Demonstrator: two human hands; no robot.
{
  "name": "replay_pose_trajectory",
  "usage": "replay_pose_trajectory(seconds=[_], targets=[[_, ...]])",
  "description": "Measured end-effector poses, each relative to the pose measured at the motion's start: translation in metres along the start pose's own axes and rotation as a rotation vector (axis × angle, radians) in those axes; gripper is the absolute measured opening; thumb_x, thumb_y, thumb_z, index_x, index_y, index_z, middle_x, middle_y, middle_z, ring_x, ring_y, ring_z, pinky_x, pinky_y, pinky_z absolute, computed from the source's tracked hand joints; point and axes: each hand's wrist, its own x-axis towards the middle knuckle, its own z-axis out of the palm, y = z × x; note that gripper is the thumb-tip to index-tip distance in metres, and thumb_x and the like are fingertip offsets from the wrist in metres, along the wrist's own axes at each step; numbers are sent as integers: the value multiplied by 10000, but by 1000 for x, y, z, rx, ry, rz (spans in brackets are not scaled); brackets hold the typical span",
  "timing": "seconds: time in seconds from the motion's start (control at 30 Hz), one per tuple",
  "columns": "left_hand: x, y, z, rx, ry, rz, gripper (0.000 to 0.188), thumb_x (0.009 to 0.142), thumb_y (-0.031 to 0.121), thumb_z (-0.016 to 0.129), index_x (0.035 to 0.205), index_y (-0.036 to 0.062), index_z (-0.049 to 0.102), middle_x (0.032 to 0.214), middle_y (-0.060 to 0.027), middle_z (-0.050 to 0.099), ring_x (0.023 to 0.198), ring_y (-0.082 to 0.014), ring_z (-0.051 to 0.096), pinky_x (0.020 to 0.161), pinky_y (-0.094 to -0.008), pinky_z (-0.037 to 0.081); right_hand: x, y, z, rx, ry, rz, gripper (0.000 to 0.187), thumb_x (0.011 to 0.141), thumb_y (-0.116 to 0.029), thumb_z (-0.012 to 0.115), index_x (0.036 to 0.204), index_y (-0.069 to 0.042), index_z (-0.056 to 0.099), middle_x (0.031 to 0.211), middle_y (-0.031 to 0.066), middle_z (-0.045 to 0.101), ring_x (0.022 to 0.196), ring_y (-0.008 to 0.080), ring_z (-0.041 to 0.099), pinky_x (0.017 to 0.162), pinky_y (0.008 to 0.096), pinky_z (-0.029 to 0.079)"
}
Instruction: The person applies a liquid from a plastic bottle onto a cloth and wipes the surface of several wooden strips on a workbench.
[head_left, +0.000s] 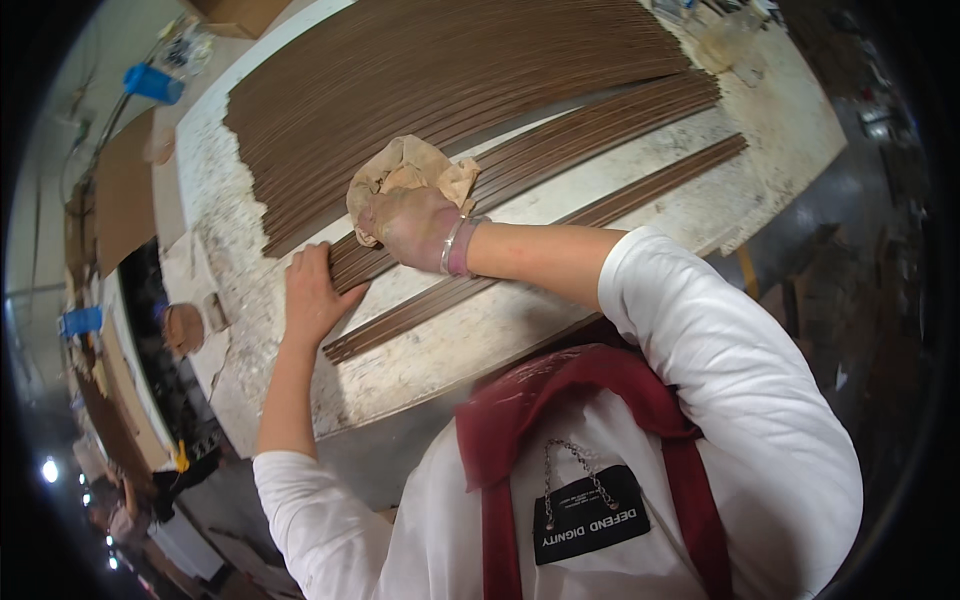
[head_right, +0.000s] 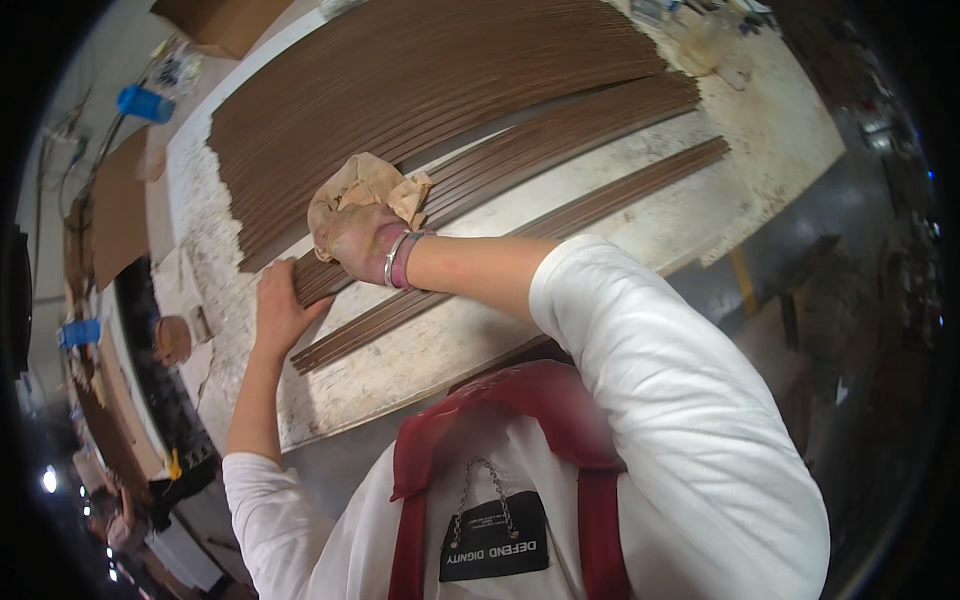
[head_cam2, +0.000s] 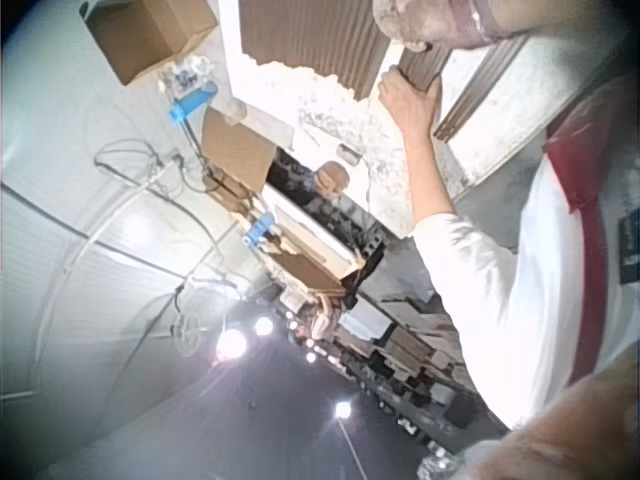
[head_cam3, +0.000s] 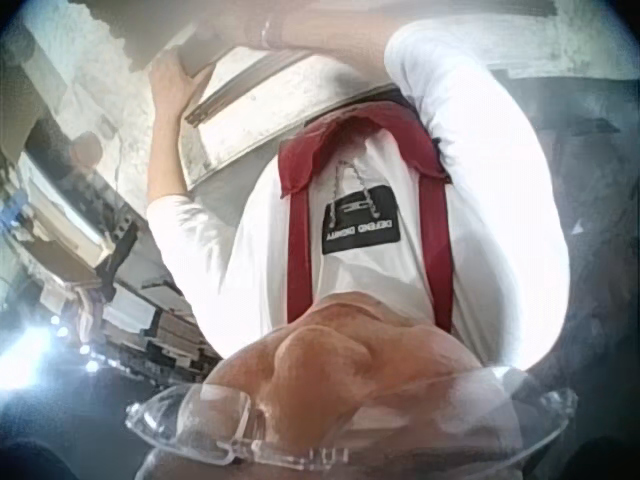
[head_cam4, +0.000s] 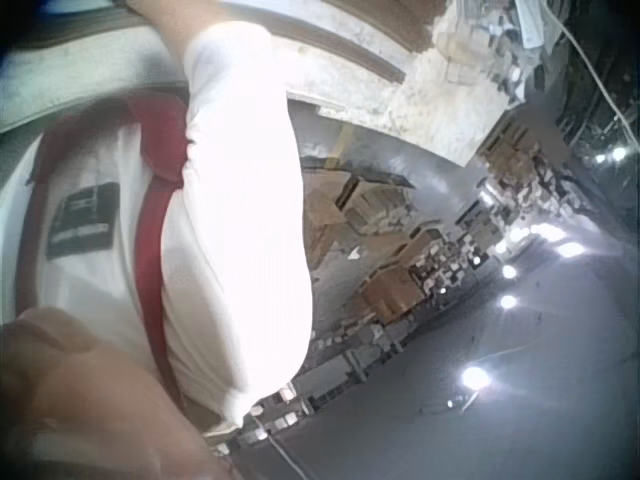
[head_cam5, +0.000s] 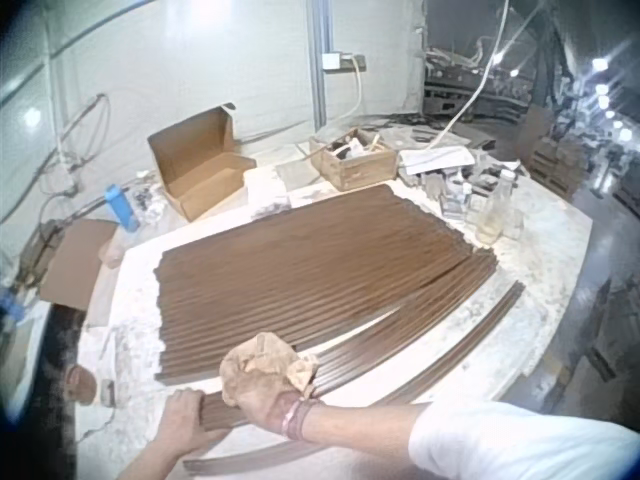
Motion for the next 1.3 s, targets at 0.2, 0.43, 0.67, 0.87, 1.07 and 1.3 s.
replay_pose_trajectory(seconds=[0.2, 0.43, 0.67, 0.87, 1.07, 1.3], targets=[[-11, 7, -9, 215, -29, -20, 840, 654, 428, 834, 1286, 21, 459, 1160, -149, 550, 1120, -324, 522, 989, -472, 376, -55, 66, -71, 63, 74, 8, 252, 998, -233, 511, 1175, -89, 619, 972, 89, 697, 852, 203, 676, 772, 287, 550], [18, 38, 4, 133, -68, -68, 865, 653, 482, 823, 1295, 27, 464, 1148, -130, 557, 1060, -309, 542, 920, -448, 397, -139, 224, -119, -21, 35, 304, 298, 914, -206, 618, 1184, -85, 584, 1037, 108, 649, 926, 233, 646, 805, 337, 542], [29, 31, 11, 146, -48, -61, 771, 654, 465, 824, 1211, 32, 514, 1084, -123, 565, 1026, -314, 544, 875, -435, 404, -7, 64, 14, 185, 236, -413, 252, 829, -119, 613, 1065, -39, 648, 1015, 155, 669, 990, 326, 640, 871, 423, 523], [25, 23, 11, 137, -1, -22, 734, 659, 465, 822, 1181, 31, 542, 1060, -133, 574, 1006, -318, 553, 858, -438, 420, 6, 30, 1, 177, 67, -404, 167, 888, -192, 573, 983, -74, 644, 972, 125, 665, 928, 309, 652, 848, 437, 516], [21, 24, 6, 43, -7, -50, 730, 634, 353, 864, 1189, 34, 511, 1051, -157, 563, 1017, -351, 549, 864, -442, 415, -132, 232, -107, -141, 258, 448, 277, 908, -125, 618, 1184, -106, 609, 1050, 111, 689, 895, 228, 670, 759, 338, 544], [-6, -6, -15, 75, -160, -90, 849, 651, 356, 858, 1316, 32, 441, 1158, -173, 557, 1088, -365, 535, 938, -466, 377, -173, 276, -111, -119, 224, 587, 457, 907, -165, 625, 1331, -23, 532, 1347, 163, 567, 1230, 266, 551, 1025, 314, 421]])
